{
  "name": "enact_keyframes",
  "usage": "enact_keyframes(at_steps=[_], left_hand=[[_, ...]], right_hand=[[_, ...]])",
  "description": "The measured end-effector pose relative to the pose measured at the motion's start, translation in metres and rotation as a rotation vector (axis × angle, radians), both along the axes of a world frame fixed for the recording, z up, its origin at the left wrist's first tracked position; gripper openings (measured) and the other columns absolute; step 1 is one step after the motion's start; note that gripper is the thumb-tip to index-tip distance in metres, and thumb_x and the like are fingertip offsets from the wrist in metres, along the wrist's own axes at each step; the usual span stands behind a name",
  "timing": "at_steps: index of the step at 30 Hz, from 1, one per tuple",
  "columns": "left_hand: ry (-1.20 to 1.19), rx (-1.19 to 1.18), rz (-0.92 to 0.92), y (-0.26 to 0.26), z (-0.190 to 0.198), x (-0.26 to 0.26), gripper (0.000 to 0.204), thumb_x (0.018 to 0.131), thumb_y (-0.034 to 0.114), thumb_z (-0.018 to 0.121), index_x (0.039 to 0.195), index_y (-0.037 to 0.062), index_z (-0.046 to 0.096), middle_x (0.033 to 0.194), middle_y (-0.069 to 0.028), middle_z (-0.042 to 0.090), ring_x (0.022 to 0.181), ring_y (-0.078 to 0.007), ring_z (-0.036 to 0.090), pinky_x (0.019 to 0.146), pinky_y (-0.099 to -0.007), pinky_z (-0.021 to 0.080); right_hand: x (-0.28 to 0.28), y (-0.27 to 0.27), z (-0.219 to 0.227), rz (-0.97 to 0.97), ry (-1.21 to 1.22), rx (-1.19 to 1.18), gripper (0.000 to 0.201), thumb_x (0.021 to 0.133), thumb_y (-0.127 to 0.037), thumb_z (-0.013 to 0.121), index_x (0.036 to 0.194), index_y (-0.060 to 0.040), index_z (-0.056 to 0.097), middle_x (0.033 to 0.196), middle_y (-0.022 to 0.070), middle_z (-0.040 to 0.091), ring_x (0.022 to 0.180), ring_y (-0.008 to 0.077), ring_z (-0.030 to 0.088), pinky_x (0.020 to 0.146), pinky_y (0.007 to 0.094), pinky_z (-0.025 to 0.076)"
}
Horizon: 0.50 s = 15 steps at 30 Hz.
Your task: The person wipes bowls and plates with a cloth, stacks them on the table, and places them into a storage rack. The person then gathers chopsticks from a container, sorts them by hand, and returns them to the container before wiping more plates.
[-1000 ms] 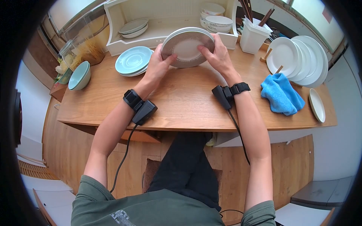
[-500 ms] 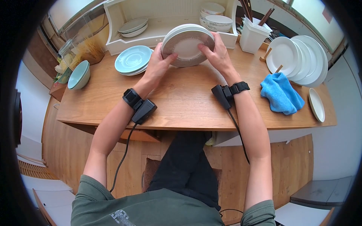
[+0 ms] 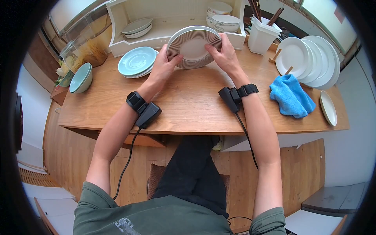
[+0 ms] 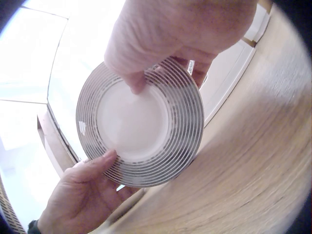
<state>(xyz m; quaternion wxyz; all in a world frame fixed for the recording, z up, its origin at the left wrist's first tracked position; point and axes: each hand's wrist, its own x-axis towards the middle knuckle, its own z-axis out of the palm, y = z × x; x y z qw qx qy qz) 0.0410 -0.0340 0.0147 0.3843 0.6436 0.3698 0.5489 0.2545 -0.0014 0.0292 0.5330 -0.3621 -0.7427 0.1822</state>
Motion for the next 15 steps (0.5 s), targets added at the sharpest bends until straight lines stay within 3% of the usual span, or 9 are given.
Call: enact_keyframes(at_steps=[7, 9, 15], left_hand=[[0.023, 0.016, 0.021, 0.005, -0.004, -0.001, 0.040, 0.090, 0.011, 0.061, 0.124, 0.0004, 0.045, 0.112, -0.0078, 0.059, 0.102, -0.0139, 0.054, 0.089, -0.0295, 0.044], [0.070, 0.084, 0.071, 0.007, -0.006, -0.001, 0.036, 0.089, 0.012, 0.061, 0.118, -0.0023, 0.045, 0.110, -0.0185, 0.061, 0.101, -0.0244, 0.059, 0.087, -0.0350, 0.047], [0.207, 0.129, 0.165, 0.002, 0.000, 0.000, 0.033, 0.089, 0.011, 0.060, 0.115, -0.0040, 0.045, 0.104, -0.0218, 0.062, 0.097, -0.0284, 0.062, 0.084, -0.0375, 0.048]], right_hand=[[0.000, 0.001, -0.001, -0.015, -0.023, -0.011, 0.036, 0.087, -0.024, 0.065, 0.110, -0.0010, 0.049, 0.098, 0.0148, 0.065, 0.091, 0.0218, 0.062, 0.080, 0.0343, 0.049], [-0.001, -0.001, 0.000, -0.041, -0.048, 0.005, 0.034, 0.088, -0.023, 0.063, 0.110, -0.0010, 0.048, 0.098, 0.0191, 0.065, 0.093, 0.0281, 0.063, 0.080, 0.0371, 0.048], [-0.001, -0.009, 0.004, -0.084, -0.130, -0.003, 0.034, 0.090, -0.020, 0.059, 0.112, -0.0007, 0.042, 0.097, 0.0250, 0.063, 0.093, 0.0404, 0.061, 0.078, 0.0424, 0.048]])
